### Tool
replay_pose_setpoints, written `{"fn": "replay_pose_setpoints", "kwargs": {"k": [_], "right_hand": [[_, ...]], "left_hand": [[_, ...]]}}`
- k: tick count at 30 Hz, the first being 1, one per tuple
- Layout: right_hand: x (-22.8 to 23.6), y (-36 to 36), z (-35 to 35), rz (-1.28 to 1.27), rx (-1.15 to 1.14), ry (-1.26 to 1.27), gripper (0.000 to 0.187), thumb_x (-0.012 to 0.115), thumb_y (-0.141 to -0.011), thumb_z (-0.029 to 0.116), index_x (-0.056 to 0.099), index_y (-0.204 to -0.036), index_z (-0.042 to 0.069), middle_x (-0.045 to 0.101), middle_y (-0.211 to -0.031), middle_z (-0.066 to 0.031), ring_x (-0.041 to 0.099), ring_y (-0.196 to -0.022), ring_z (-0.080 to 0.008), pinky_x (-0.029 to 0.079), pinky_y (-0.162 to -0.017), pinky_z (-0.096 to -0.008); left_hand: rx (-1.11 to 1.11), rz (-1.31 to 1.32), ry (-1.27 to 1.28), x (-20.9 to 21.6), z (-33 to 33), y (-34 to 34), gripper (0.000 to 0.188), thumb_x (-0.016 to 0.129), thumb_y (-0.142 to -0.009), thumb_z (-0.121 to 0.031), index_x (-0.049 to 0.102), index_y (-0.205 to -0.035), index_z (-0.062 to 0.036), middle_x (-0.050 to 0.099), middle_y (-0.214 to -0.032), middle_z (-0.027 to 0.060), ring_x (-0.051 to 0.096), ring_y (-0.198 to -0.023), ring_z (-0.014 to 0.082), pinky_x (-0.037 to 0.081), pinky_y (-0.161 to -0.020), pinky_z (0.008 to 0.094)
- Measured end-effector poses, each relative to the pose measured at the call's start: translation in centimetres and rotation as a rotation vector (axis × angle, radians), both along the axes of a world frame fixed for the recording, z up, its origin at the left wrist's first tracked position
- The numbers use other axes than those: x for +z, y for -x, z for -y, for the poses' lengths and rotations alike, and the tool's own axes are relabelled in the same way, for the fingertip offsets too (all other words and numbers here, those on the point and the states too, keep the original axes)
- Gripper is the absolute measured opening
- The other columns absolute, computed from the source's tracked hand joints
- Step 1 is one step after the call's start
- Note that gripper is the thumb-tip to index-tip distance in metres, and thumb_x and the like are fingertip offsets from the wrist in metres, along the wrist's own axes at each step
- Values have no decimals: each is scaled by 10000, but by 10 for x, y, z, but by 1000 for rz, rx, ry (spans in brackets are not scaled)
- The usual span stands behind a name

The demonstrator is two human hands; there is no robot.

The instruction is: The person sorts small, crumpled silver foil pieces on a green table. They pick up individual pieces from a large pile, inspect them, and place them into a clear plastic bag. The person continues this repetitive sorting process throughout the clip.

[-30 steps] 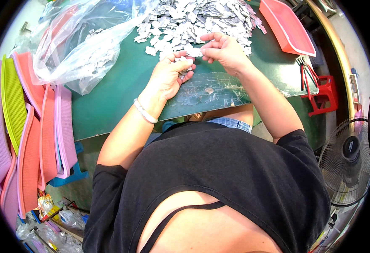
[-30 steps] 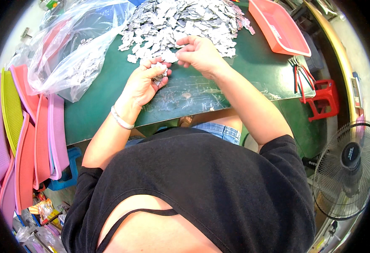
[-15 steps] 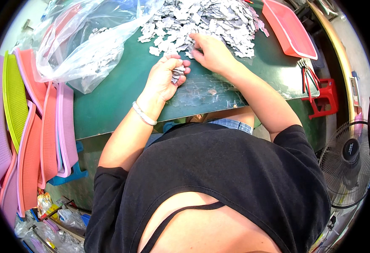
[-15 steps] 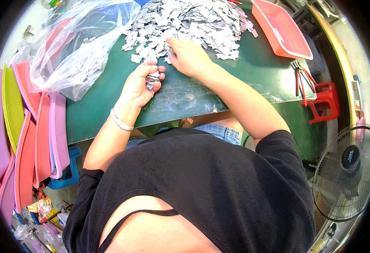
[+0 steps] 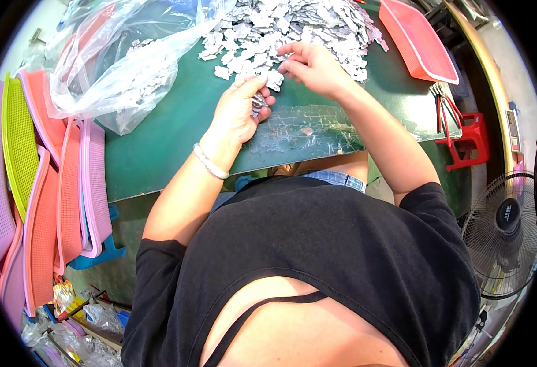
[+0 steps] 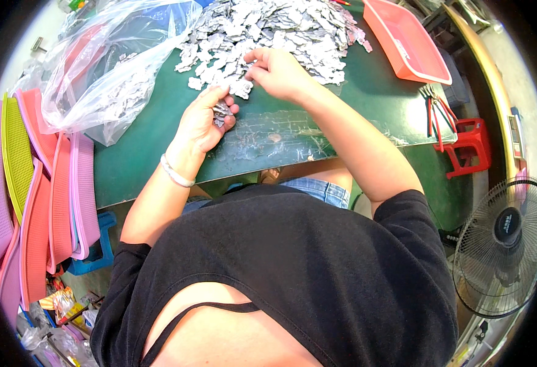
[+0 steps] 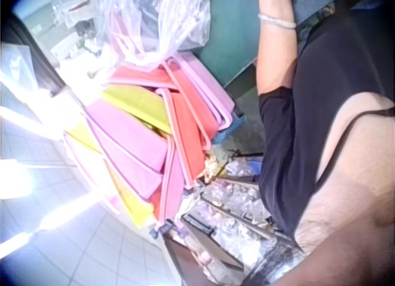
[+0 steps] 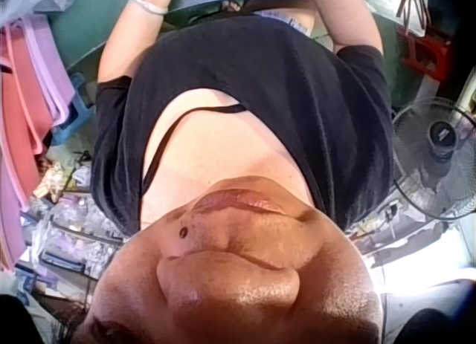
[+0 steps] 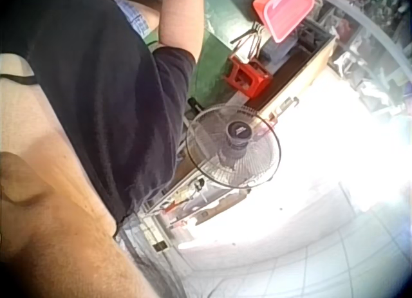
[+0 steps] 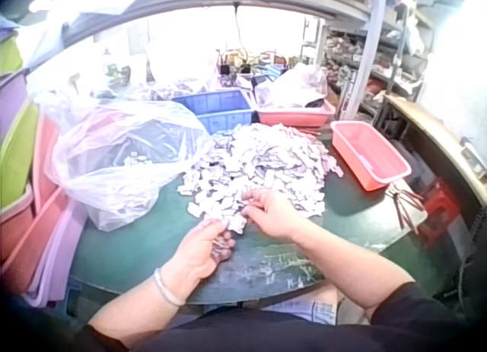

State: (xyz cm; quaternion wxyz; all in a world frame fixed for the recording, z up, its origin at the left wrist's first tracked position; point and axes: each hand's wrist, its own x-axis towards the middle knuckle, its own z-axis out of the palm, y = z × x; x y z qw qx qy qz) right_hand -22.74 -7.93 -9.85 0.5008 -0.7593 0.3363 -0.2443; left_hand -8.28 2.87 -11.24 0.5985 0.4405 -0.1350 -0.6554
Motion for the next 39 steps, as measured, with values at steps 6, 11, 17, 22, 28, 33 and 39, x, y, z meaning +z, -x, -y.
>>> {"fn": "replay_pose_setpoints", "kwargs": {"k": [6,11,17,22,28,33,39], "right_hand": [[-19,-5,-6,-238,54,688,410,634,-699,118,517,-1079,18,596,-780,-88,571,-708,-245,454,-643,-332],[-19,-7,-8,-257,41,707,384,606,-702,116,519,-1061,9,600,-732,-91,566,-671,-273,456,-629,-347],[-17,0,0,-117,-44,252,324,536,-751,59,529,-1061,-34,597,-674,-33,531,-587,-79,436,-534,-239],[11,0,-14,36,10,-195,316,561,-766,70,523,-1059,-43,599,-714,-36,540,-614,-82,437,-542,-202],[13,-6,-17,7,63,-70,320,584,-774,84,522,-1070,-18,612,-761,-52,559,-659,-104,452,-591,-240],[-9,-4,-18,-242,103,651,351,582,-743,85,517,-1082,19,608,-780,-81,581,-734,-227,458,-664,-336],[-19,-10,-23,-211,34,855,329,558,-729,59,515,-1050,6,574,-707,-79,560,-680,-260,456,-636,-345]], "left_hand": [[45,-68,2,3,-3,-8,97,526,-781,-69,496,-869,-40,554,-770,81,592,-683,192,474,-482,249],[65,-27,31,3,-9,-10,198,484,-779,-49,519,-974,-36,553,-836,97,583,-734,213,475,-525,262],[41,-79,30,2,-8,-13,194,501,-782,-54,516,-974,-35,532,-836,97,565,-711,210,447,-490,240],[-3,-40,33,-3,-5,-12,143,559,-800,-109,514,-922,-50,543,-804,67,560,-663,173,423,-455,220],[37,-21,67,1,-7,-8,108,566,-799,-104,522,-881,-49,568,-787,63,564,-641,166,419,-442,210],[74,-52,47,0,-10,-20,95,533,-775,-62,503,-863,-45,587,-812,88,600,-689,181,431,-440,222],[96,-41,60,1,-16,-24,206,494,-769,-39,479,-974,-18,584,-893,128,606,-743,216,437,-436,222]]}}
